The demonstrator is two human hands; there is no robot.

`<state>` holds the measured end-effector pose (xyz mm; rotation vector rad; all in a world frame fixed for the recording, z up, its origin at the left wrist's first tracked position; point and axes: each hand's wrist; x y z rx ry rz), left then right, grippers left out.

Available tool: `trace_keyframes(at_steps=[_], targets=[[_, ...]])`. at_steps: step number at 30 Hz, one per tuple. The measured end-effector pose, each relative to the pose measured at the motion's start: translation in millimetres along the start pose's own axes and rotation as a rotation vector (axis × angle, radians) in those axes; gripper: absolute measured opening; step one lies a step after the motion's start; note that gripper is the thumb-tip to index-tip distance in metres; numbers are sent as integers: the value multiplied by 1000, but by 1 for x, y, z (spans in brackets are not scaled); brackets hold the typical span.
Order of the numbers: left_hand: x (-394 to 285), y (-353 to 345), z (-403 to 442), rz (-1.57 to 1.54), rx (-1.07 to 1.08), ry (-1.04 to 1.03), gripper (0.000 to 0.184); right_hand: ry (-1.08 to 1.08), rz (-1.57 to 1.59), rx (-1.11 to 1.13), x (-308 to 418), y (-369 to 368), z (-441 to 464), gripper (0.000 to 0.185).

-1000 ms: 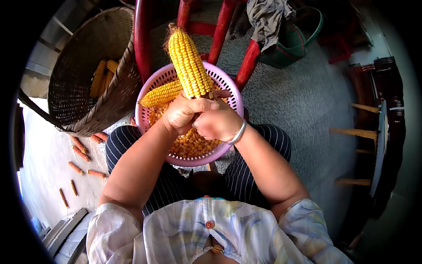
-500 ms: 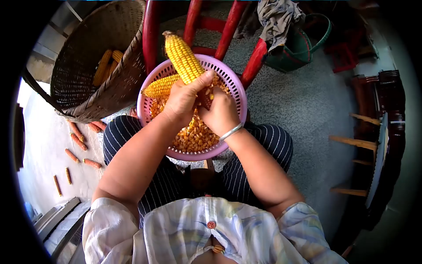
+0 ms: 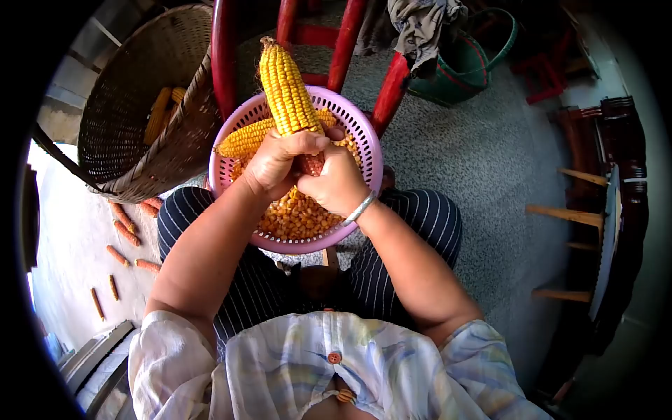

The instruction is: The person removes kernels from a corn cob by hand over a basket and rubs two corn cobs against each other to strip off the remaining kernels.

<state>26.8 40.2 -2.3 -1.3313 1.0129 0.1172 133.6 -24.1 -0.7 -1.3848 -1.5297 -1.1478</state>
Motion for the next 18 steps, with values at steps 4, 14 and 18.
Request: trace_keyframes(at_steps=[4, 14, 18], targets=[[-5, -1, -2, -105, 109, 49, 23, 12, 34, 41, -2, -1, 2, 31], [13, -16, -6, 241, -246, -78, 22, -60, -389, -228, -1, -7, 5, 28], [10, -18, -8, 259, -371, -86, 22, -56, -580, -293, -1, -14, 11, 25]])
Point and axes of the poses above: each hand's wrist, its own z-axis towards the middle knuckle, its own y-axis out of the back of the hand, x = y × z, and after that the axes turned 15 degrees about -y, right-handed
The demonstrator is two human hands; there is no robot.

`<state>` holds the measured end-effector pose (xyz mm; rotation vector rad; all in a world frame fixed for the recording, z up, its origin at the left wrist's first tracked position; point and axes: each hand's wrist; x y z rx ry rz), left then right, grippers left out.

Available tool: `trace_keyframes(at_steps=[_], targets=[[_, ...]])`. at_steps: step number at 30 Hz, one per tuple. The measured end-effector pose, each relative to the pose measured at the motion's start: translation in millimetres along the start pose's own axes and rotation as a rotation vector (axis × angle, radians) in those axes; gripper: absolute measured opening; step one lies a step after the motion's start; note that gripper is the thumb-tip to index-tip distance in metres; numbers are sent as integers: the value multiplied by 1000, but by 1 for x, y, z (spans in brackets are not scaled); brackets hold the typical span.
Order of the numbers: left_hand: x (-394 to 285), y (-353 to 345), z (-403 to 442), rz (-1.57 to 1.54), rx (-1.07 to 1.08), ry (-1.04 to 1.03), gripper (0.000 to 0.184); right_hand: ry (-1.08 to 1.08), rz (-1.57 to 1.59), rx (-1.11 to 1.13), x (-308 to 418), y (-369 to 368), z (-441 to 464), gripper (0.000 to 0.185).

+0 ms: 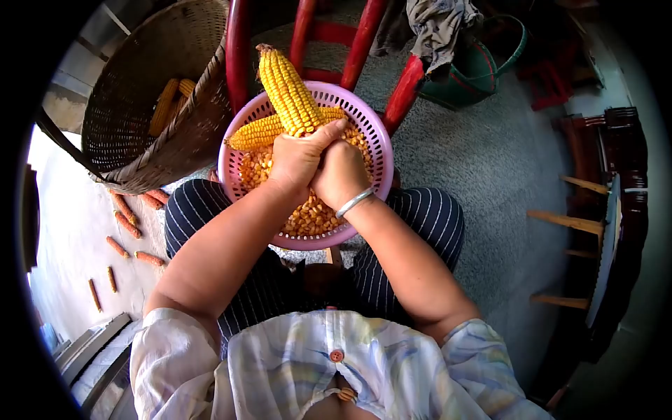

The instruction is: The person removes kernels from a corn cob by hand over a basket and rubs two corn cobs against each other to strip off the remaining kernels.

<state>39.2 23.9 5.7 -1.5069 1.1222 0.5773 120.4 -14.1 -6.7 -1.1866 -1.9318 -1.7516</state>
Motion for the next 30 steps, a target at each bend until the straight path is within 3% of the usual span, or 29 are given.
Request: trace_keyframes(at_steps=[3, 9, 11, 13, 15, 17, 19, 21, 23, 25, 26, 29, 30], targets=[[-1, 1, 2, -26, 40, 5, 24, 14, -135, -62, -2, 0, 4, 23], [-9, 8, 10, -78, 67, -63, 23, 123, -20, -133, 5, 9, 1, 32], [-12, 10, 9, -37, 149, 7, 20, 135, 59, -74, -4, 6, 5, 34], [-11, 10, 9, -54, 170, -4, 20, 165, 367, 160, 0, 8, 9, 34], [-13, 13, 12, -20, 317, -28, 23, 107, 522, 261, 4, 21, 3, 36], [-11, 15, 13, -16, 339, 1, 25, -366, 578, 526, 7, 31, 0, 39], [-6, 16, 14, -83, 365, 81, 25, -376, 594, 553, 3, 29, -1, 41], [-4, 15, 12, -133, 427, 77, 28, -184, 857, 511, -12, 13, 2, 23], [-6, 12, 10, -190, 422, 78, 23, -204, 862, 521, -20, 18, 1, 15], [1, 15, 14, -226, 464, 113, 24, 299, 487, 465, -17, 28, 1, 34], [0, 15, 13, -226, 474, 130, 24, -318, 773, 748, -8, 41, -4, 24], [-5, 15, 11, -249, 480, 124, 27, -366, 854, 630, -5, 37, -5, 18], [-5, 16, 10, -271, 478, 111, 30, -255, 753, 508, -5, 31, -4, 18]])
Point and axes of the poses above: each hand's wrist, its own z-axis towards the middle knuckle, its own y-axis out of the back of the hand, x = y × z, and after that the axes turned 15 degrees about -y, right-handed
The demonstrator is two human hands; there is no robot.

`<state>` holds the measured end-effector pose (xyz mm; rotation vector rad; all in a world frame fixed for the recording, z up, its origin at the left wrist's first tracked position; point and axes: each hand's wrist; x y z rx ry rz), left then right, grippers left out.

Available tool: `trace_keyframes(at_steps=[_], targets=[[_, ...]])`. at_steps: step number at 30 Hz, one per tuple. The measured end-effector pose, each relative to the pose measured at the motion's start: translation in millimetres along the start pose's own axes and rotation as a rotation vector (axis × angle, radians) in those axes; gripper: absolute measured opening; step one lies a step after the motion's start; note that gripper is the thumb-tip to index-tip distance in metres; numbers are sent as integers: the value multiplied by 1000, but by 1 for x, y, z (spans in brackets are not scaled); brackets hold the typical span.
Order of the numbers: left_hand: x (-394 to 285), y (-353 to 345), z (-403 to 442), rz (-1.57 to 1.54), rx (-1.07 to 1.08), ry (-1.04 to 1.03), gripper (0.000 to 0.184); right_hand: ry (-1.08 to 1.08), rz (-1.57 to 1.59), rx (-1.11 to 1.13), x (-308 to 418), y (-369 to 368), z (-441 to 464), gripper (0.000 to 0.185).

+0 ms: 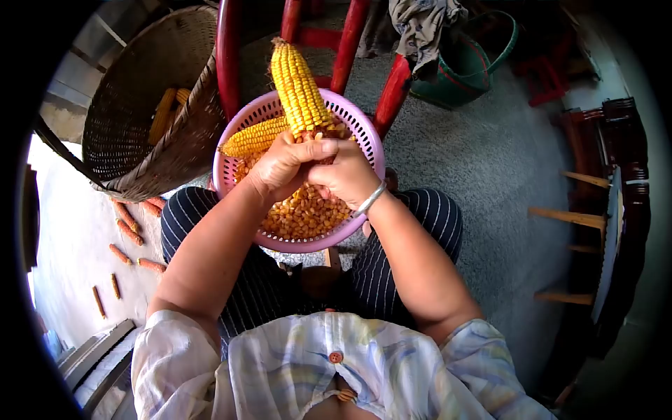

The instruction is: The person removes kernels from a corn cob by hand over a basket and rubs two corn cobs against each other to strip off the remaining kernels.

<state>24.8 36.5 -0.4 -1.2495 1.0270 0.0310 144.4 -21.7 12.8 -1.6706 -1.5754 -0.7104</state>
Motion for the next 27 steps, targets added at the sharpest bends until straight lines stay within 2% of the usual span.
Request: trace_keyframes(at_steps=[1, 3, 4, 7, 8, 9, 11, 12, 14, 21, 23, 24, 26, 27], targets=[[-2, 3, 1, 72, -20, -19, 46, 67, -215, -153, -5, 2, 8, 17], [-4, 0, 4, 179, -156, -73, 43, 381, -529, -471, -16, 0, 25, 22], [-2, -1, 4, 199, -216, -102, 39, 300, -719, -600, -15, 1, 22, 27], [5, 6, 8, 110, -335, -66, 33, 411, -886, -636, -11, -8, 18, 27], [8, 7, 8, 80, -361, -101, 24, 350, -927, -629, -12, -9, 19, 31], [7, 6, 7, 80, -364, -102, 24, 350, -927, -626, -12, -9, 18, 31], [5, 4, 5, 52, -301, -34, 16, 260, -796, -471, -10, -8, 16, 33], [7, 5, 6, 23, -291, -36, 17, 261, -799, -470, -14, -6, 20, 33], [8, 5, 6, 14, -299, -34, 17, 321, -567, -285, -26, 0, 32, 34], [3, -2, 0, -42, -189, 20, 18, 418, -267, -104, -10, -10, 13, 29], [3, -1, -1, -44, -123, 56, 21, 188, -207, -70, -6, -10, 3, 26], [2, -1, -1, -46, -55, 92, 24, 190, -205, -72, -6, -8, 1, 26], [2, 1, 0, -51, -30, 108, 27, -20, 77, 118, -6, -3, -3, 23], [0, 1, -1, -57, -10, 125, 30, -19, 78, 118, -5, 0, -1, 23]])
Point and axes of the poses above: each hand's wrist, its own z-axis towards the middle knuckle, its own y-axis out of the back of the hand, x = y × z, and after that the axes turned 15 degrees about -y, right-handed
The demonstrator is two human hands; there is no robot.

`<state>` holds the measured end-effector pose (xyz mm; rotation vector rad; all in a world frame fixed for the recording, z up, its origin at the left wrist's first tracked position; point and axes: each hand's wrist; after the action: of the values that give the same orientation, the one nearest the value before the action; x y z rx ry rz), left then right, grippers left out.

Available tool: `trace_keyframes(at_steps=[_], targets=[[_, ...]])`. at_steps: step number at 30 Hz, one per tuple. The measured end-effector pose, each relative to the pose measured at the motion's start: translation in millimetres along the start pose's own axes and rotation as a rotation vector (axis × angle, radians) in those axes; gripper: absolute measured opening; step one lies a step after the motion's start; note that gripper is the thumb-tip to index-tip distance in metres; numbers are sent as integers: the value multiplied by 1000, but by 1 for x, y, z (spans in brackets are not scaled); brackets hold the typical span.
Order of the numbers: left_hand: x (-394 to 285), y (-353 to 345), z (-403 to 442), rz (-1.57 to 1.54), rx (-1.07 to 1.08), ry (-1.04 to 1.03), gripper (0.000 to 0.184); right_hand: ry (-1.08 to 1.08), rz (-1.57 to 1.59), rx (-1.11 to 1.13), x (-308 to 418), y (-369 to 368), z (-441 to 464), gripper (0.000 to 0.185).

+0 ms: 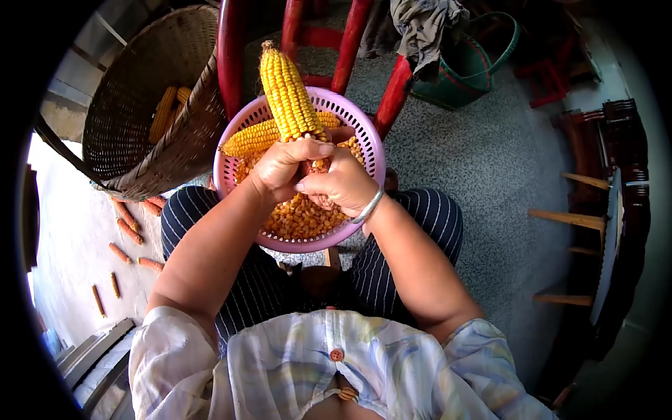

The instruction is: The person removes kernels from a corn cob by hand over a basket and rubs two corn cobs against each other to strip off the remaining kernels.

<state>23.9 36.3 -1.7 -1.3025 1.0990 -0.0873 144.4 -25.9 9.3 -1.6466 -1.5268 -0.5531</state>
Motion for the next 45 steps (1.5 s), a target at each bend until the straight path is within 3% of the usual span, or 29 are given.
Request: trace_keyframes(at_steps=[2, 4, 7, 8, 10, 11, 15, 17, 24, 27, 29, 30, 34, 36, 40, 44, 45], targets=[[-3, -1, 0, -43, 15, -16, 30, -108, 197, 200, -1, 8, 3, 23], [-5, 6, 4, 19, -32, 7, 29, -128, 201, 180, 8, 4, 1, 25], [-2, 3, 9, 45, -132, -149, 25, 231, -285, -213, -3, 5, 17, 30], [1, 1, 9, 60, -208, -243, 23, 227, -283, -210, -13, 7, 25, 30], [3, 2, 10, 47, -236, -225, 22, 447, -619, -452, -6, -4, 28, 30], [4, 2, 10, 36, -264, -209, 22, 235, -744, -563, -3, -5, 17, 31], [2, 6, 8, 49, -248, -137, 20, 62, -822, -587, -3, -5, 18, 32], [1, 9, 7, 51, -184, -121, 20, 315, -644, -382, -17, 8, 25, 32], [-3, 4, 2, 47, -132, -101, 22, 378, -425, -245, -14, 7, 23, 33], [-4, -1, 5, 67, -182, -163, 23, 354, -415, -362, -12, 4, 22, 32], [-3, -3, 8, 59, -287, -207, 24, 327, -823, -716, -2, -5, 15, 31], [-3, -4, 7, 58, -288, -204, 24, 324, -822, -716, -3, -6, 15, 31], [-5, 0, 4, 109, -229, -158, 20, 250, -790, -585, -4, 0, 21, 31], [-6, 1, 1, 132, -168, -191, 21, 449, -687, -363, -8, 9, 27, 33], [-6, 4, -1, 135, -105, -148, 27, 337, -367, -162, -1, 9, 16, 35], [-5, 1, 3, 119, -62, -138, 29, 323, -379, -280, -5, 15, 17, 35], [-5, -1, 4, 86, -129, -150, 28, 375, -590, -431, -4, 12, 22, 32]])
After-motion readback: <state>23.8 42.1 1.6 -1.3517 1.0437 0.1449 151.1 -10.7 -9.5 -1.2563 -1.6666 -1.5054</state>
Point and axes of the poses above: each hand's wrist, its own z-axis towards the middle knuckle, its own y-axis out of the back of the hand, x = y × z, and after that the axes turned 15 degrees about -y, right-handed
